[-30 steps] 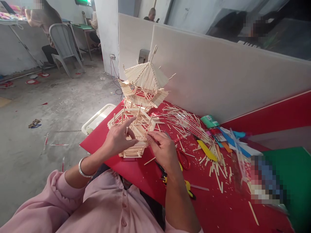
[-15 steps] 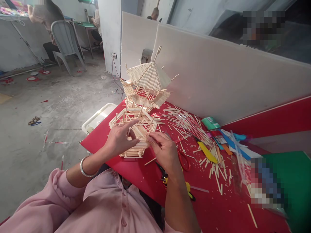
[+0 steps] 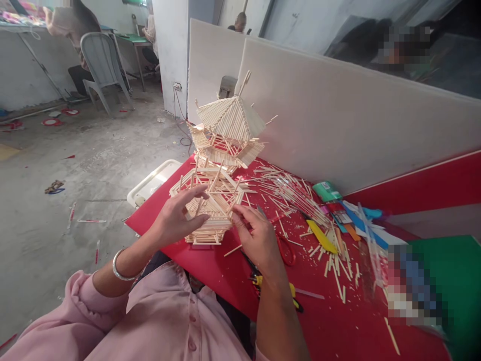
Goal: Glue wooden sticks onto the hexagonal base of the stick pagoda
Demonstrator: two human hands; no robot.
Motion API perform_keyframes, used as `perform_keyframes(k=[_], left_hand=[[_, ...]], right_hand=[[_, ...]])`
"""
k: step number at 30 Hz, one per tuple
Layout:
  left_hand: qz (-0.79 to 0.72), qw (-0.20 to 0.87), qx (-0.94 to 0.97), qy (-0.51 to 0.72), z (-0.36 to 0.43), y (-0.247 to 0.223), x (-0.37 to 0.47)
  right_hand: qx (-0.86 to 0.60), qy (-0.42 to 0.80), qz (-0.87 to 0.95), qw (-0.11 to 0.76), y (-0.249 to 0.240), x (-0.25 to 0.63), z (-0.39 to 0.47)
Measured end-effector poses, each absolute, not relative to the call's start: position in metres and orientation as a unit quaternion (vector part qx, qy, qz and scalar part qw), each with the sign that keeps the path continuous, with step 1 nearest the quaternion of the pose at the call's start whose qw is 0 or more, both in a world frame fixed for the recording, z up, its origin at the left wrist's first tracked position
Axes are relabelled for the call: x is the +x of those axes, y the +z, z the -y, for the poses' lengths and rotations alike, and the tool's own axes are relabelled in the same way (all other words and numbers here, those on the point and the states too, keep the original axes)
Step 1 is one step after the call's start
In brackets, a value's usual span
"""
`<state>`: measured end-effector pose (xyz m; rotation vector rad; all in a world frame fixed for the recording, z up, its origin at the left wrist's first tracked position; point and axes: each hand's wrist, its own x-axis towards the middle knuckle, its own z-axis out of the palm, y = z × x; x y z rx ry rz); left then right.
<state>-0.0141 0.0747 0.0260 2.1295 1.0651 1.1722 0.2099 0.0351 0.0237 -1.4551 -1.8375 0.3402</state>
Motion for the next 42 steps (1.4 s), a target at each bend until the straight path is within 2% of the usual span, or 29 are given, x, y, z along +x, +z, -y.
perform_keyframes(k=[3, 7, 15, 24, 42], left_hand=[[-0.389, 0.203, 0.776, 0.454, -0.065, 0.023, -0.021], [-0.395, 0.143, 0.770, 0.480, -0.053, 0.014, -0.026], [-0.376, 0.112, 0.777, 0.492, -0.050, 0.003, -0.023], [-0.384, 0.114, 0.783, 0.475, -0.053, 0.003, -0.022], [-0.405, 0.093, 0.772, 0.481, -0.058, -0.002, -0.018]], right_hand=[[-0.577, 0.117, 0.705, 0.395, 0.025, 0.209, -0.030], [-0.575, 0.025, 0.709, 0.407, 0.027, 0.199, -0.017], [-0.548, -0.090, 0.760, 0.337, 0.015, 0.175, -0.005], [-0.550, -0.126, 0.773, 0.292, 0.002, 0.169, -0.003], [-0.549, -0.110, 0.769, 0.308, 0.000, 0.167, -0.004]])
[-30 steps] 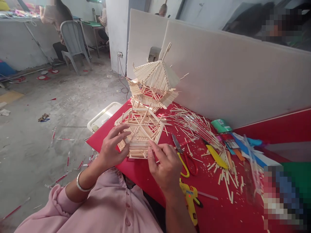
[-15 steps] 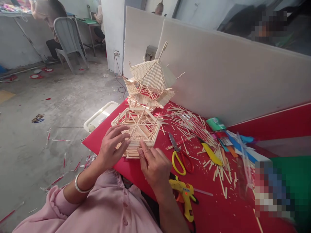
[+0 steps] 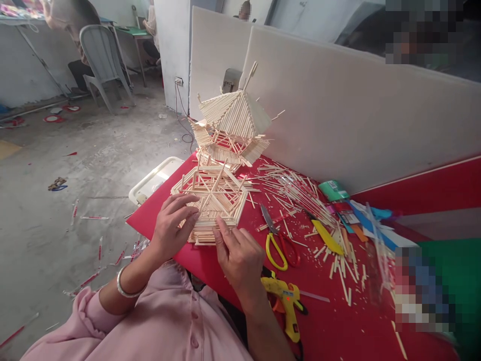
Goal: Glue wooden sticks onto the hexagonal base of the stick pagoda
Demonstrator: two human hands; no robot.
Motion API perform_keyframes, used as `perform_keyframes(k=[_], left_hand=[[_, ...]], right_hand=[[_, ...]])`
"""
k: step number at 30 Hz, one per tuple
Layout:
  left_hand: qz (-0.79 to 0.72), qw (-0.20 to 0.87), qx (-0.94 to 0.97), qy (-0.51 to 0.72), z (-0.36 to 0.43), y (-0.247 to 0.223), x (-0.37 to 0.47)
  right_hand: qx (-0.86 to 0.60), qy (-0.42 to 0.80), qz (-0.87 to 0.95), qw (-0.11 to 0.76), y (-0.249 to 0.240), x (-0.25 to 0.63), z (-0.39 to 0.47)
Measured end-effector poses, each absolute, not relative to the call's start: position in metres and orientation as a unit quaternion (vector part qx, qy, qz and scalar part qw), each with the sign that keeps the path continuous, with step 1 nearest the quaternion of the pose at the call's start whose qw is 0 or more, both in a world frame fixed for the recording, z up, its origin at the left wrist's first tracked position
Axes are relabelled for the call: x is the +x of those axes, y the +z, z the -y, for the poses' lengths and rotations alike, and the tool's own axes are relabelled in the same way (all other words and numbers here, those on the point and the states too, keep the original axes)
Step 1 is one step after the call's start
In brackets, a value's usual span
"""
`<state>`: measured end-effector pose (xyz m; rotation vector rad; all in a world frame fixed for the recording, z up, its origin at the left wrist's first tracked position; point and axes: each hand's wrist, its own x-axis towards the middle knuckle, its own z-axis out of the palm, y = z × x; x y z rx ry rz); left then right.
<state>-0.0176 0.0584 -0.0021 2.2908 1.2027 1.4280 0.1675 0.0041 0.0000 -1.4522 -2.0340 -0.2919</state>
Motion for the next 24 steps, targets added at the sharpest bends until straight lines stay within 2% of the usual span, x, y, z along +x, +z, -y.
perform_keyframes(k=[24], left_hand=[[-0.379, 0.066, 0.785, 0.486, -0.0598, -0.0016, -0.0193]], right_hand=[[-0.545, -0.133, 0.761, 0.326, 0.0003, 0.1659, -0.0047]])
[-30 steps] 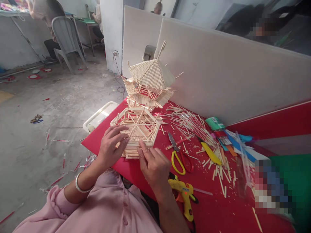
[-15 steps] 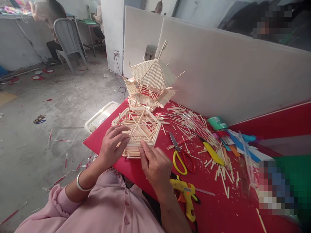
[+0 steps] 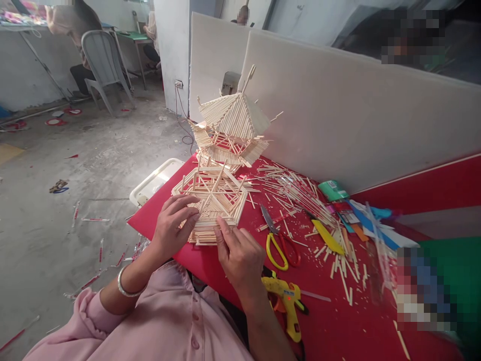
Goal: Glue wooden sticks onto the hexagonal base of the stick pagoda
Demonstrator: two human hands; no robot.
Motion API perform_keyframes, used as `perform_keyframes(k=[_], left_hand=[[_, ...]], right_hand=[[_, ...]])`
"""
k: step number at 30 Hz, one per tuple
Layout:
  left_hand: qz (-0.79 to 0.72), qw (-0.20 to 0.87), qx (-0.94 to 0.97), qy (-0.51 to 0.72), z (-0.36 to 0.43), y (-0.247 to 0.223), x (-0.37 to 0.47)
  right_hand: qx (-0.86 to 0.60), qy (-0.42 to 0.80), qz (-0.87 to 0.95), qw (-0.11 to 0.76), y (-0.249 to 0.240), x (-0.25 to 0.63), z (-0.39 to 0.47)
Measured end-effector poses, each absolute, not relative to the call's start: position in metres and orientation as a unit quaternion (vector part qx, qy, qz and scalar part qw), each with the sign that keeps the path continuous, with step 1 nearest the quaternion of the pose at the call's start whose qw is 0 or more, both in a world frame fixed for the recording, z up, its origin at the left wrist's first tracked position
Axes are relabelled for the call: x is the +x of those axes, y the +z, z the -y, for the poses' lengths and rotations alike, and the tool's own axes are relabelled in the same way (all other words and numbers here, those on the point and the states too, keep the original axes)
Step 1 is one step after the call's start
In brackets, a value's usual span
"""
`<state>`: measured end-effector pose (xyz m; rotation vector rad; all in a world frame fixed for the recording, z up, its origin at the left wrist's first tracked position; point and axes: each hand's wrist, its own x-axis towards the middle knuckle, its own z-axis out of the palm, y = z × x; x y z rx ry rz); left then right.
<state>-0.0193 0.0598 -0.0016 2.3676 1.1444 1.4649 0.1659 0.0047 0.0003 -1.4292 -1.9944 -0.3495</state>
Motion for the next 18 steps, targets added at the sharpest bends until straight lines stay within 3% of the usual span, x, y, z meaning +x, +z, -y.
perform_keyframes(k=[18], left_hand=[[-0.389, 0.080, 0.780, 0.483, -0.0600, -0.0065, -0.0200]], right_hand=[[-0.550, -0.136, 0.757, 0.326, 0.0000, 0.1655, -0.0042]])
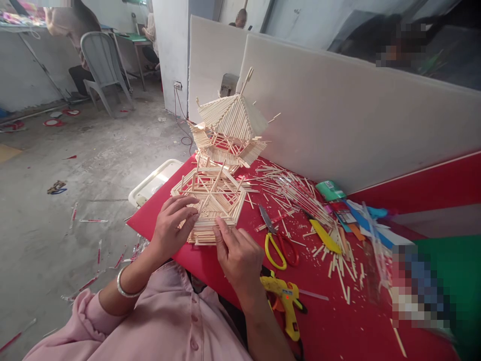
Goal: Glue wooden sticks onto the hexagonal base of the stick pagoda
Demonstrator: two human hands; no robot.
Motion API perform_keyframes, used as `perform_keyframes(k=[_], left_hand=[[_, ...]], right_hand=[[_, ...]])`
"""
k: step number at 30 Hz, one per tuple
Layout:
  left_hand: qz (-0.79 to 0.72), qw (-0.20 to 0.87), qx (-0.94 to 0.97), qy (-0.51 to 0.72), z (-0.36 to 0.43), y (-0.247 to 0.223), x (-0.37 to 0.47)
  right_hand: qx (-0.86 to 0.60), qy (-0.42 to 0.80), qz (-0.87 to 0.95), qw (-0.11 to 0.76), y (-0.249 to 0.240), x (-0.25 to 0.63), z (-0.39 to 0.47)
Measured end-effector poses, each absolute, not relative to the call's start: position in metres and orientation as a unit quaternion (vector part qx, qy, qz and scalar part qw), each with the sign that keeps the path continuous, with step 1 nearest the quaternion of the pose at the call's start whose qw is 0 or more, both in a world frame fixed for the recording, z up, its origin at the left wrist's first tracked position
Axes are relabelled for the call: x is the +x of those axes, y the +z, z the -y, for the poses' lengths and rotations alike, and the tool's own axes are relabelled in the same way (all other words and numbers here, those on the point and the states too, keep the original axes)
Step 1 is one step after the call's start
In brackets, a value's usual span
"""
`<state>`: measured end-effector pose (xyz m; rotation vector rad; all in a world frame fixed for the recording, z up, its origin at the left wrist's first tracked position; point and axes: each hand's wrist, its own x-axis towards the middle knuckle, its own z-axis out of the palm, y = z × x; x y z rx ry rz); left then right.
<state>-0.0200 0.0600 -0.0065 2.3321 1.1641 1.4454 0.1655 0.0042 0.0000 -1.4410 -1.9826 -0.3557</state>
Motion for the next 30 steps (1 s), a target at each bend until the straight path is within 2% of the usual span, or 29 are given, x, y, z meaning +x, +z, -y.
perform_keyframes(k=[30], left_hand=[[-0.387, 0.085, 0.783, 0.479, -0.0585, -0.0052, -0.0200]], right_hand=[[-0.558, -0.131, 0.755, 0.318, -0.0028, 0.1658, -0.0046]])
